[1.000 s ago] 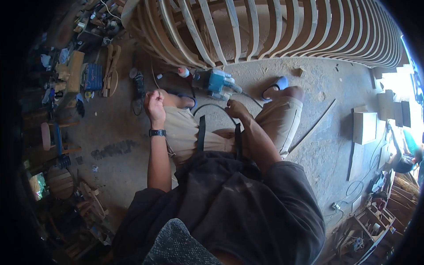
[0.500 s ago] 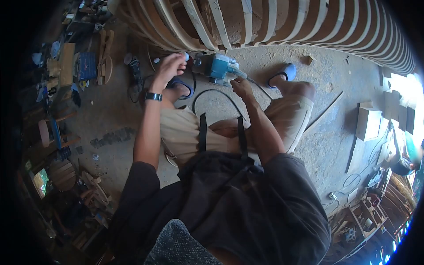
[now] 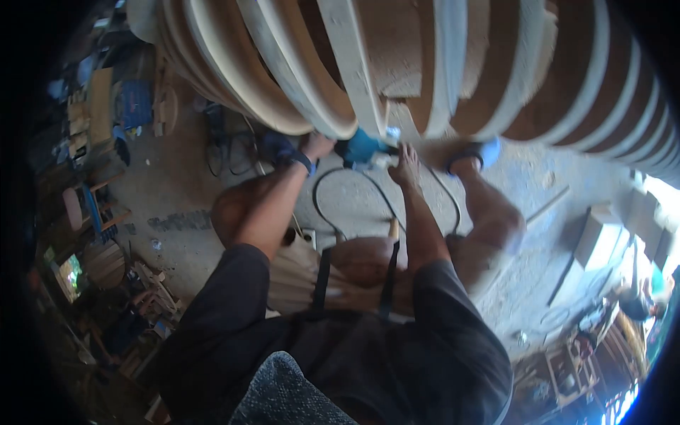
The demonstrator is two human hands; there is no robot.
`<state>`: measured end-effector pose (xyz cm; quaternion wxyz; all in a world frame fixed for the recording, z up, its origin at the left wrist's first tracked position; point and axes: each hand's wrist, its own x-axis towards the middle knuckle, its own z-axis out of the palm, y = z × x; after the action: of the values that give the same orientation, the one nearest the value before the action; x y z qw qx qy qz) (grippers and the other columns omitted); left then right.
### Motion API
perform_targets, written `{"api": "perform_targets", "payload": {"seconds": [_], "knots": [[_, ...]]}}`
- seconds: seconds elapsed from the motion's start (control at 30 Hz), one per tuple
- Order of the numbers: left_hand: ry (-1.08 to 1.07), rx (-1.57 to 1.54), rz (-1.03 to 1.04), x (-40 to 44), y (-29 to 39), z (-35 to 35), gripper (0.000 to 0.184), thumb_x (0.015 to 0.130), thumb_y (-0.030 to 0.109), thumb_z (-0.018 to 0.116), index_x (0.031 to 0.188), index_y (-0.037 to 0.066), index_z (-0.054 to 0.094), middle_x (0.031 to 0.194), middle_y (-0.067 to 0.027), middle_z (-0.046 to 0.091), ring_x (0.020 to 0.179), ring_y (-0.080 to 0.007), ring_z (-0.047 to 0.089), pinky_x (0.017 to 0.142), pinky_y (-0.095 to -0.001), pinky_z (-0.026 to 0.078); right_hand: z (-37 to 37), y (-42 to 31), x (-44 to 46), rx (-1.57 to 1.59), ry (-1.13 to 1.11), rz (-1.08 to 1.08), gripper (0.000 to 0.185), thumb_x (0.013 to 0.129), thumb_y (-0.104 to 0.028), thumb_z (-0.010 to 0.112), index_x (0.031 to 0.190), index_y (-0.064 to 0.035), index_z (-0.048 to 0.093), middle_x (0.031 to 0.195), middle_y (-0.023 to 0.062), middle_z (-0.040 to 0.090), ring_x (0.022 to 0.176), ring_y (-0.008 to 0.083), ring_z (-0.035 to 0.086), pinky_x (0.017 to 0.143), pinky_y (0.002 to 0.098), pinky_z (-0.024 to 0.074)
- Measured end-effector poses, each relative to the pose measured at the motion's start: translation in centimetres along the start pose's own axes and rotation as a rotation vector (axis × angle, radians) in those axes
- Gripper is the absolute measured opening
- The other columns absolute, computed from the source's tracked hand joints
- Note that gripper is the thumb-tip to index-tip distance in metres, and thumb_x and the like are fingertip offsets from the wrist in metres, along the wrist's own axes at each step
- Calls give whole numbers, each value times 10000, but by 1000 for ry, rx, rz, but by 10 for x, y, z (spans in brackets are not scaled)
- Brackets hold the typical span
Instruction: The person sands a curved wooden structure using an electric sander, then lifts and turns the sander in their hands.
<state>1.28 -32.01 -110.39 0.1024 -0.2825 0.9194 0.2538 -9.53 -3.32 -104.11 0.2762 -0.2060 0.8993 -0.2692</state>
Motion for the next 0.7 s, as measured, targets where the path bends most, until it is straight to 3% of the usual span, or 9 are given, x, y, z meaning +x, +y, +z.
{"api": "perform_targets", "payload": {"seconds": [0.17, 0.27, 0.33, 0.4, 0.47, 0.53, 0.57, 0.6, 0.7], "knots": [[229, 13, 93, 27, -41, 63, 593, 847, 380, 543, 1332, 42, 493, 1388, -233, 481, 1242, -417, 490, 1066, -466, 381, 2, 16, 42, 170, -263, -78, 434, 693, -93, 715, 1118, -130, 640, 1001, 88, 688, 1008, 275, 640, 903, 397, 476], [13, -216, -30, 26, -45, 64, 622, 817, 388, 587, 1320, 35, 495, 1356, -228, 509, 1195, -398, 530, 1038, -456, 403, -5, 13, 53, 223, -485, -56, 392, 702, -98, 742, 1084, -109, 651, 972, 105, 706, 961, 277, 664, 858, 394, 501], [-108, -224, -114, 15, -25, 34, 601, 777, 386, 625, 1247, 24, 538, 1276, -223, 556, 1146, -385, 560, 994, -451, 432, -12, 11, 46, 104, -414, -209, 451, 713, -105, 751, 1147, -82, 634, 975, 119, 715, 934, 286, 675, 835, 407, 515], [-227, -226, -202, -6, 11, -22, 581, 736, 385, 662, 1175, 13, 582, 1196, -219, 603, 1096, -372, 590, 950, -446, 460, -19, 12, 33, 43, -454, -324, 696, 695, -113, 775, 1345, -62, 530, 1008, 140, 712, 928, 270, 682, 855, 356, 522], [-192, -251, -236, -25, 27, -44, 562, 696, 383, 699, 1102, 1, 625, 1116, -214, 650, 1047, -359, 620, 906, -441, 488, -39, -3, 13, 32, -508, -221, 722, 670, -113, 794, 1342, -53, 536, 956, 116, 722, 903, 241, 682, 842, 353, 521], [21, -286, -217, -49, 55, -65, 460, 673, 349, 703, 949, -18, 681, 988, -230, 687, 971, -368, 656, 850, -425, 526, -60, -7, -10, 152, -604, -182, 743, 641, -127, 810, 1333, -57, 551, 945, 117, 716, 873, 229, 672, 827, 358, 520], [-132, -235, -247, -61, 76, -106, 457, 673, 353, 694, 926, -28, 688, 979, -248, 685, 956, -378, 662, 838, -421, 533, -67, -8, -24, 249, -626, -133, 759, 621, -141, 823, 1329, -67, 560, 920, 116, 709, 842, 217, 659, 800, 354, 514], [-285, -178, -275, -71, 87, -134, 456, 674, 357, 685, 904, -37, 695, 969, -267, 683, 940, -388, 668, 826, -417, 539, -93, -32, -36, 169, -716, -20, 777, 601, -145, 828, 1319, -32, 553, 1127, 177, 671, 1028, 242, 638, 892, 332, 503], [-241, -96, -218, -91, 83, -145, 482, 697, 432, 651, 862, -18, 704, 921, -286, 675, 898, -396, 676, 813, -424, 538, -144, -83, -75, 78, -681, -66, 729, 640, -211, 816, 1301, -27, 571, 1087, 178, 681, 994, 227, 647, 857, 336, 507]]}}
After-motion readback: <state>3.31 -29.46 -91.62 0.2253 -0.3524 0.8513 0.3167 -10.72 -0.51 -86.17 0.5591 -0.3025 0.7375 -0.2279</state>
